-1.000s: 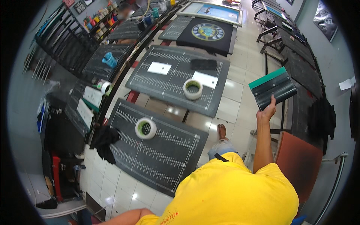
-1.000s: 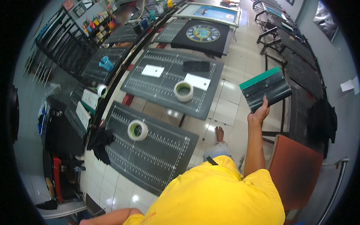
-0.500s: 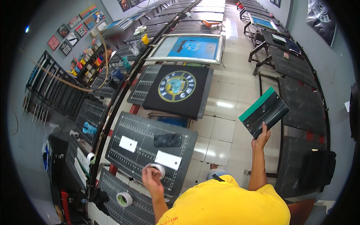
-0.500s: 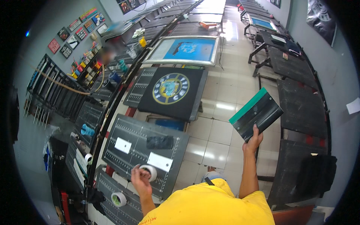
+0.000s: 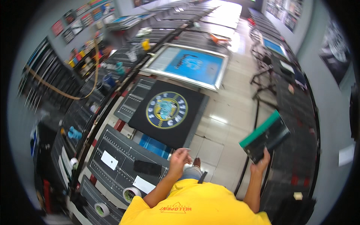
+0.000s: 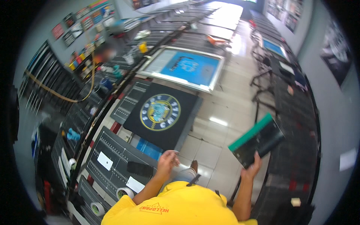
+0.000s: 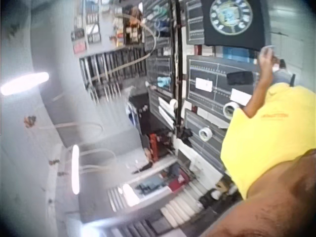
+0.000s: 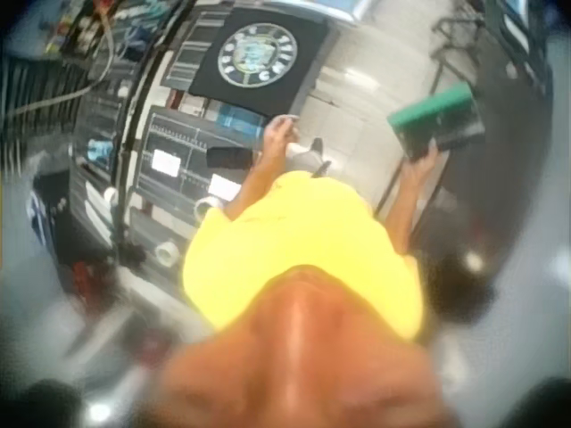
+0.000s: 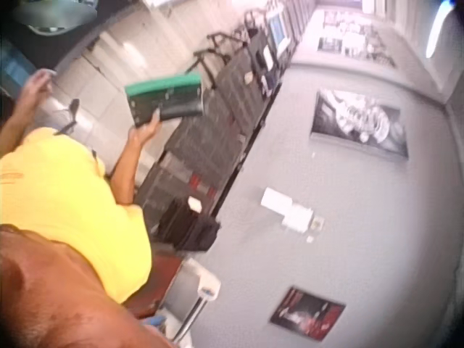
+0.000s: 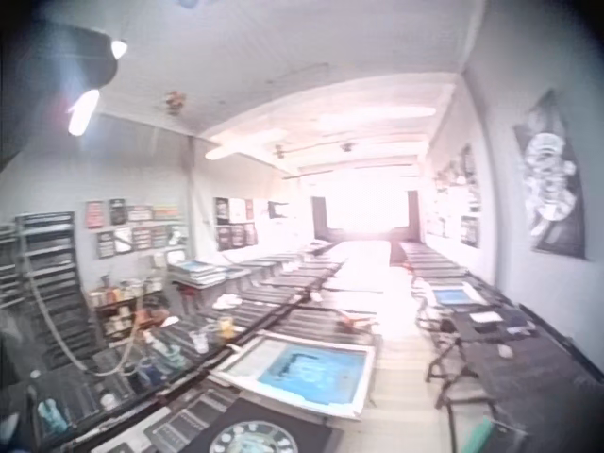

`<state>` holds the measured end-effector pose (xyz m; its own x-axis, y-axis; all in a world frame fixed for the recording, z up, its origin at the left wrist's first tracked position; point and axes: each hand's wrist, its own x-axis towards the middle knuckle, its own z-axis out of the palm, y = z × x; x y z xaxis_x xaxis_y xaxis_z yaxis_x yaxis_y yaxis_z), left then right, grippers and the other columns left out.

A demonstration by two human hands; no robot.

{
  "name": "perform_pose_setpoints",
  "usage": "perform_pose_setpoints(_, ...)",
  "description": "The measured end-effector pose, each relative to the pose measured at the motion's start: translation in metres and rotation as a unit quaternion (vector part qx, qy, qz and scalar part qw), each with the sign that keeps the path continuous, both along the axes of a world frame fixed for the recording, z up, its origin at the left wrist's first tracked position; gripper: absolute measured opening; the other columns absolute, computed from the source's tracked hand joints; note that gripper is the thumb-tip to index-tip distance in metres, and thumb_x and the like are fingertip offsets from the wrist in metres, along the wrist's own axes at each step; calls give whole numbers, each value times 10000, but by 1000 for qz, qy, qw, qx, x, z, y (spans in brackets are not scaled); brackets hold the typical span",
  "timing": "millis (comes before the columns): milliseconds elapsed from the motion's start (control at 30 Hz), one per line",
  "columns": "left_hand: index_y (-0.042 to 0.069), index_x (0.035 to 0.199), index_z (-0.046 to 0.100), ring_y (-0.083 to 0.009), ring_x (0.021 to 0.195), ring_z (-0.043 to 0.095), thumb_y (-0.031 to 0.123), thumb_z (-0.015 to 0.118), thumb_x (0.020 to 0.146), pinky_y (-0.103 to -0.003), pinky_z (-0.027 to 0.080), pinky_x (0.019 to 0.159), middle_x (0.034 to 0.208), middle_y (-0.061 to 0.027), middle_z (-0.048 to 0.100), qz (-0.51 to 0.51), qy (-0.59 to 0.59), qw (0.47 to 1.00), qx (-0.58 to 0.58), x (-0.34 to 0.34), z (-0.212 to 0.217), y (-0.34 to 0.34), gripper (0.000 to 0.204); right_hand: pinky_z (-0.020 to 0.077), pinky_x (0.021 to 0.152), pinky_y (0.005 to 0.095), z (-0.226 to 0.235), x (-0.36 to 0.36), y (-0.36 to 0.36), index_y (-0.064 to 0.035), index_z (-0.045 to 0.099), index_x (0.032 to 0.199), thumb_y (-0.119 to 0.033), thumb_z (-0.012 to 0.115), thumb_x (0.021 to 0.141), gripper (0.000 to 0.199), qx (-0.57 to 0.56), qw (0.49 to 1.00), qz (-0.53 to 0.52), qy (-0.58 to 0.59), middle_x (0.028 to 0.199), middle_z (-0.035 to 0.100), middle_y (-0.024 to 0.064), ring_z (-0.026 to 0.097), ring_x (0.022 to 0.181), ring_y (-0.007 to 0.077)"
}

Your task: The person cleans a squeegee with a cloth, applies blue ink to a screen, performs screen printing on a black t-shirt, and then dries the print with a heat gun.

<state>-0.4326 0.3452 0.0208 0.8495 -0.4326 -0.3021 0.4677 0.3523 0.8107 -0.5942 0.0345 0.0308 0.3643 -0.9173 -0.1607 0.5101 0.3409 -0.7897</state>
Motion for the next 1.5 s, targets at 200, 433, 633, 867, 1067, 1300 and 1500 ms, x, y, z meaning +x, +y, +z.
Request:
perform_pose_setpoints(200,58,1376,426,-187,861,602,233,487,968,-328,533,689,933,-143,596,555,-189,768,-259,85,119,3,448,510,923,410,11,66,-78,-10,538,1273,-229,629,901,440,-4,997,-5,-83,1222,610,114,604,1103,265)
perform_pose_setpoints(433,-30,1308,460,-192,727,540,357,361,995,-297,480,672,858,-117,565,599,-517,589,167,186,144,50,507,502,939,399,30,205,-201,-12,533,1276,-300,656,900,490,4,999,20,-31,1231,612,106,604,1102,258)
perform_pose_setpoints(633,-3,1264,500,-105,693,565,163,475,1013,-249,483,663,819,-52,618,395,-264,861,180,266,58,-91,302,482,974,440,48,284,-263,-36,525,1292,-301,633,902,484,-54,968,171,-175,1262,591,105,587,1126,270)
perform_pose_setpoints(867,4,1503,141,-199,894,651,220,473,1028,-311,515,842,1062,-169,662,181,-115,967,141,266,-22,-231,619,464,992,412,33,423,-316,-39,583,1211,-291,617,905,398,19,971,230,-55,1182,639,91,602,1102,265)
perform_pose_setpoints(1067,1,1508,126,-178,948,622,198,466,1033,-304,499,860,1097,-164,642,289,-124,927,204,307,-49,-289,616,468,980,419,27,553,-397,-36,526,1278,-340,595,919,475,9,936,339,-97,1257,597,96,588,1119,272)
perform_pose_setpoints(1300,-18,1244,552,-130,936,600,171,512,1011,-264,477,842,1066,-98,653,472,-86,817,320,338,-59,-372,303,499,954,405,4,678,-452,-30,559,1242,-341,576,928,442,83,880,467,-20,1201,636,95,629,1072,262)
perform_pose_setpoints(1500,-26,1214,595,-161,1051,603,155,531,992,-271,462,913,1153,-112,642,536,-64,706,459,341,-80,-396,293,525,907,378,-25,758,-478,13,555,1223,-291,629,904,447,77,835,542,60,1174,640,119,646,1025,249)
